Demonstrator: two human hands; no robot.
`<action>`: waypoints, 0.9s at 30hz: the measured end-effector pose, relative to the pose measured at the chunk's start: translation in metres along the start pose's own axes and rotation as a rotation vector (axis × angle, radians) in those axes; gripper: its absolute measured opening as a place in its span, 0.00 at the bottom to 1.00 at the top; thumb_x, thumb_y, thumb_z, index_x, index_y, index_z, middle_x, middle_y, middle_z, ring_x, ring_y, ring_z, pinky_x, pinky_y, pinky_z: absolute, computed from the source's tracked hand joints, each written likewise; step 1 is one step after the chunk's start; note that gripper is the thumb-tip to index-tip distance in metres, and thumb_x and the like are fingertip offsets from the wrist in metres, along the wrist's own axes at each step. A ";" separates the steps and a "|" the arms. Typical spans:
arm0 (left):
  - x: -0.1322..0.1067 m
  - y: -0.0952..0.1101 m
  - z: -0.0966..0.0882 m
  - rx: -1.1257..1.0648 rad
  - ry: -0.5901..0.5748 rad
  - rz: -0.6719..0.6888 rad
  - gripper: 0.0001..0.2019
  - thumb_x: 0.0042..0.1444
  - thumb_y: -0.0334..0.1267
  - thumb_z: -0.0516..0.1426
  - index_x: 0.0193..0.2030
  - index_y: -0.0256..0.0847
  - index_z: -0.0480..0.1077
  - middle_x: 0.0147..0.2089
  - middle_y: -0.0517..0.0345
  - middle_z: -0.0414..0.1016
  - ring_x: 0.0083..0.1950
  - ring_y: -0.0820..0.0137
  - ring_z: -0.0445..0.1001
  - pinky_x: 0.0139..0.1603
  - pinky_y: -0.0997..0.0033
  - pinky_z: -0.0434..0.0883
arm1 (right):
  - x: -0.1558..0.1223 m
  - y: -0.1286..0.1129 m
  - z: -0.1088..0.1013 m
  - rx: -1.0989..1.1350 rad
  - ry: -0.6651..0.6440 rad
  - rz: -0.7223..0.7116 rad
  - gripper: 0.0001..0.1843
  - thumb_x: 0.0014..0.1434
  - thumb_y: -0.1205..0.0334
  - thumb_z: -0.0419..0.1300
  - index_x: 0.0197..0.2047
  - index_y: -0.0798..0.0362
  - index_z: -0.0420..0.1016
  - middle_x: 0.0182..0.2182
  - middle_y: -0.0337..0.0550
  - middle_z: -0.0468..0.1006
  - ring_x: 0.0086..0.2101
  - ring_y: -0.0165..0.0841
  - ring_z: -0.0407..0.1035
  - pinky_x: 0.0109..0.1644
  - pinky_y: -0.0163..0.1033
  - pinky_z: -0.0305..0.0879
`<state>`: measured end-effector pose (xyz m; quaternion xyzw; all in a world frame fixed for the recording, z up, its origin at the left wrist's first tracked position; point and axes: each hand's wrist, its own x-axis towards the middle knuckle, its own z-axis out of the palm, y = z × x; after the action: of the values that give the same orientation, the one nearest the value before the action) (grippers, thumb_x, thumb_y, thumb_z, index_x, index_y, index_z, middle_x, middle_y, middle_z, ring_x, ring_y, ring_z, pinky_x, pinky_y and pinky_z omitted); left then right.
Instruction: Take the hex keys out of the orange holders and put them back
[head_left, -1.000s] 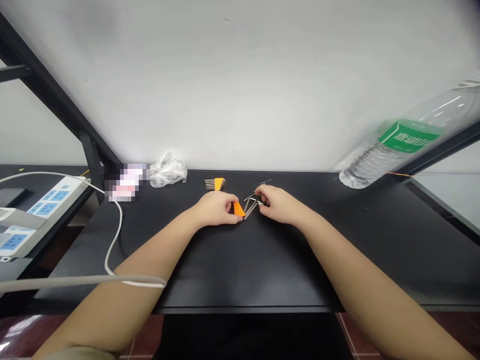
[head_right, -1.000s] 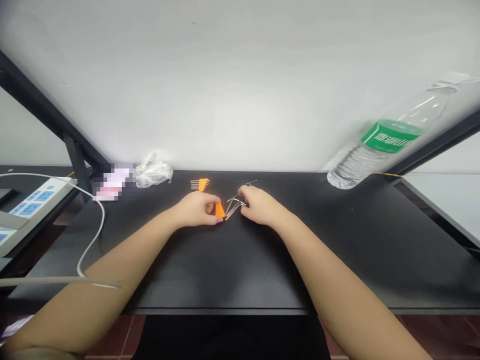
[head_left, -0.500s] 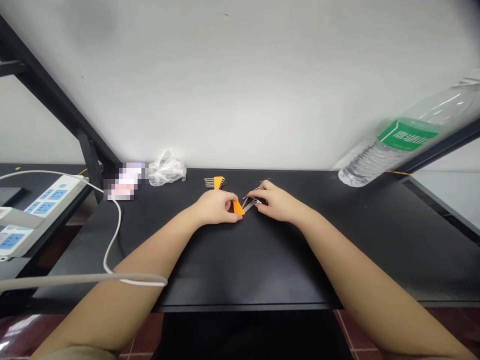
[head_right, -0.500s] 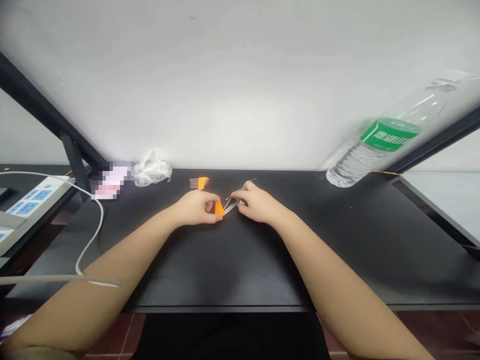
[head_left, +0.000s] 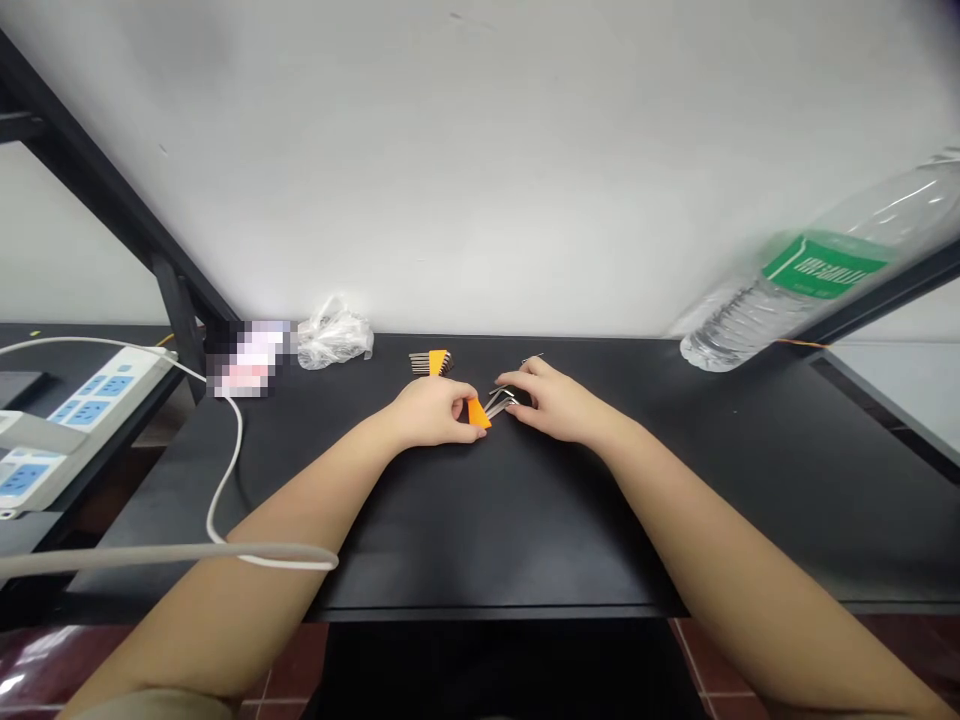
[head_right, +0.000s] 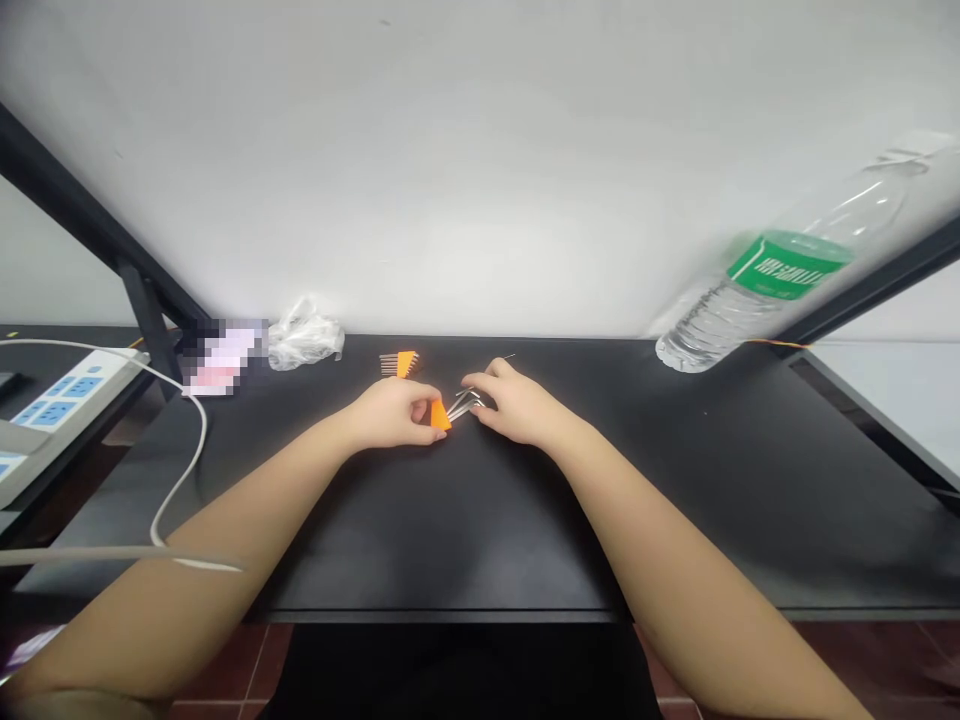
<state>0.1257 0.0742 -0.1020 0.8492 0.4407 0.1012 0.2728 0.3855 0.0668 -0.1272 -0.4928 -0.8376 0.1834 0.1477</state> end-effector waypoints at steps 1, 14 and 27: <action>0.000 0.000 0.000 0.001 0.001 0.003 0.16 0.47 0.54 0.65 0.32 0.44 0.73 0.30 0.63 0.74 0.30 0.70 0.70 0.29 0.71 0.60 | 0.000 0.000 0.000 -0.003 -0.006 -0.005 0.21 0.63 0.58 0.61 0.60 0.41 0.73 0.52 0.46 0.69 0.37 0.34 0.71 0.47 0.44 0.71; -0.002 0.002 -0.002 -0.015 -0.012 -0.011 0.15 0.47 0.53 0.65 0.34 0.45 0.75 0.30 0.63 0.74 0.30 0.70 0.71 0.29 0.71 0.60 | -0.004 0.004 -0.005 -0.017 0.044 0.091 0.24 0.61 0.52 0.64 0.60 0.43 0.73 0.55 0.49 0.69 0.40 0.38 0.72 0.48 0.47 0.72; -0.002 0.003 -0.002 0.005 -0.002 -0.012 0.15 0.48 0.53 0.65 0.34 0.44 0.75 0.31 0.63 0.74 0.31 0.70 0.70 0.29 0.71 0.61 | 0.004 -0.016 0.009 -0.032 0.030 -0.004 0.15 0.55 0.71 0.59 0.45 0.48 0.77 0.46 0.47 0.74 0.47 0.43 0.67 0.51 0.47 0.68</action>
<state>0.1262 0.0717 -0.0985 0.8472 0.4458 0.0976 0.2720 0.3671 0.0617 -0.1272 -0.4963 -0.8390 0.1626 0.1526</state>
